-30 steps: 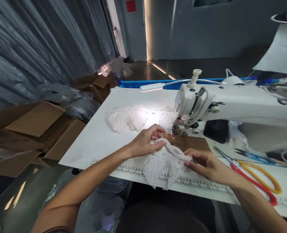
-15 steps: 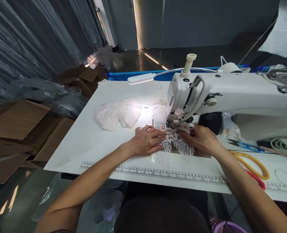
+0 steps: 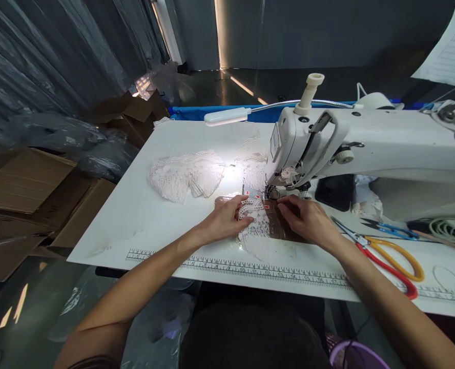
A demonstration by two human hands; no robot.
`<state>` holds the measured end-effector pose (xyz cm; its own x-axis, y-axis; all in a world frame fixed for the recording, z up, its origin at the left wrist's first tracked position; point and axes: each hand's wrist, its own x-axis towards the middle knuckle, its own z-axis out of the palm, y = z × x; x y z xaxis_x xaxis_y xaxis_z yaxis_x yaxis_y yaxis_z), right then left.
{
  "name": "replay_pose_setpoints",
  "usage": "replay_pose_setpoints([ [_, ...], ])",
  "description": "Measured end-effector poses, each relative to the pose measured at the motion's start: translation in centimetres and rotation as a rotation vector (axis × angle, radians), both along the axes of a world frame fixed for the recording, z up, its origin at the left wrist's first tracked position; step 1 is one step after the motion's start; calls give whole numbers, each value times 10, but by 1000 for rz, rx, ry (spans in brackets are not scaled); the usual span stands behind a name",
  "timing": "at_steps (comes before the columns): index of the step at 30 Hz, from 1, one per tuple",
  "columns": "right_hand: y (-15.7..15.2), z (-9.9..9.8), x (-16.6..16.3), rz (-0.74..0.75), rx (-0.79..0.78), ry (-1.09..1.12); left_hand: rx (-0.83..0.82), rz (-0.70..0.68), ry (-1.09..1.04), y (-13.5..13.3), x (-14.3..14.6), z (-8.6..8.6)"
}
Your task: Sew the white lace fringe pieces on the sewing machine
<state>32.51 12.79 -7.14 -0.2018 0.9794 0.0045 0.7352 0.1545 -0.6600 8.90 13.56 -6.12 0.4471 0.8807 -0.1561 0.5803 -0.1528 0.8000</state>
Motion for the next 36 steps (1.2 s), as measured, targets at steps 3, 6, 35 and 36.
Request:
replay_pose_setpoints([
  [3, -5, -11, 6, 252, 250, -60, 7, 16, -23, 3, 0, -3],
  [6, -8, -23, 4, 343, 371, -172, 7, 72, -36, 6, 0, -2],
  [35, -10, -24, 12, 299, 367, -8, -116, 198, -45, 17, -2, -3],
  [36, -10, -23, 12, 296, 360, 2, -114, 197, -44, 17, -2, -3],
])
